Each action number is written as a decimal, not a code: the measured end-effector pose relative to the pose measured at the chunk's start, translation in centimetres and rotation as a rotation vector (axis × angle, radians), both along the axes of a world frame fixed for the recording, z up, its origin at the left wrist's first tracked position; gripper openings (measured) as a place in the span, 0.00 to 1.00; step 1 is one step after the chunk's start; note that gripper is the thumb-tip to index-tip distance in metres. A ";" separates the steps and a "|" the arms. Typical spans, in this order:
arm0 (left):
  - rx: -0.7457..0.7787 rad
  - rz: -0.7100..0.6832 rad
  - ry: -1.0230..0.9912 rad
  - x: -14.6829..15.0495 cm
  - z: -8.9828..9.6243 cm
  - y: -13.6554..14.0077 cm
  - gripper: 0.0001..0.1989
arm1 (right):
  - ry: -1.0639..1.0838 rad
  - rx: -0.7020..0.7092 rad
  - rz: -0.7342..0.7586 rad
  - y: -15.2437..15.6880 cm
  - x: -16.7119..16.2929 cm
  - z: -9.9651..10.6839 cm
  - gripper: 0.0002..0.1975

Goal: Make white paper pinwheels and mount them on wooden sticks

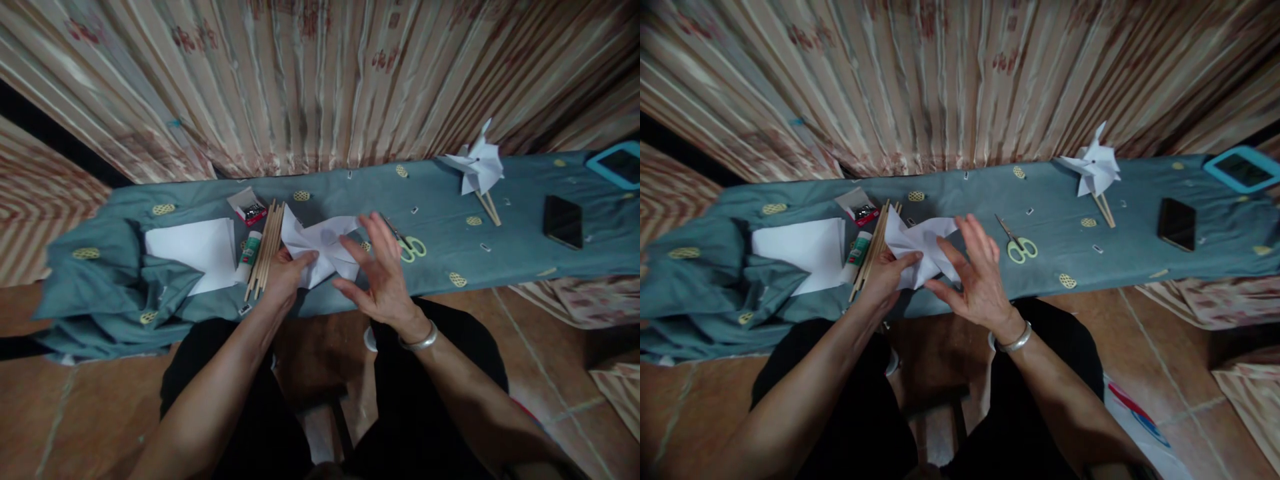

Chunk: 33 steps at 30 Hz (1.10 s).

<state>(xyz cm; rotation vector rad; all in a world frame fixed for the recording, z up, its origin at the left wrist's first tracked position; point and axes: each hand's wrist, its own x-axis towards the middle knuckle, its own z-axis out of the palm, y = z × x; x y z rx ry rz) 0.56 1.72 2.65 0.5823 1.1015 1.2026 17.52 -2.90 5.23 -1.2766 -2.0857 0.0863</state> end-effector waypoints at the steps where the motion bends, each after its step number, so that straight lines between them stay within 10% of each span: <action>1: 0.004 0.008 -0.008 0.0 0.0 0.1 0.21 | 0.033 -0.013 -0.034 0.0 0.2 0.2 0.32; 15: 0.066 -0.035 0.016 0.3 -0.3 -0.4 0.20 | 1.018 -0.674 -0.088 3.0 -1.9 -2.8 0.43; 33: 0.139 0.008 0.120 0.2 -0.5 -0.2 0.14 | 0.805 -0.577 -0.274 3.8 -3.6 -2.1 0.16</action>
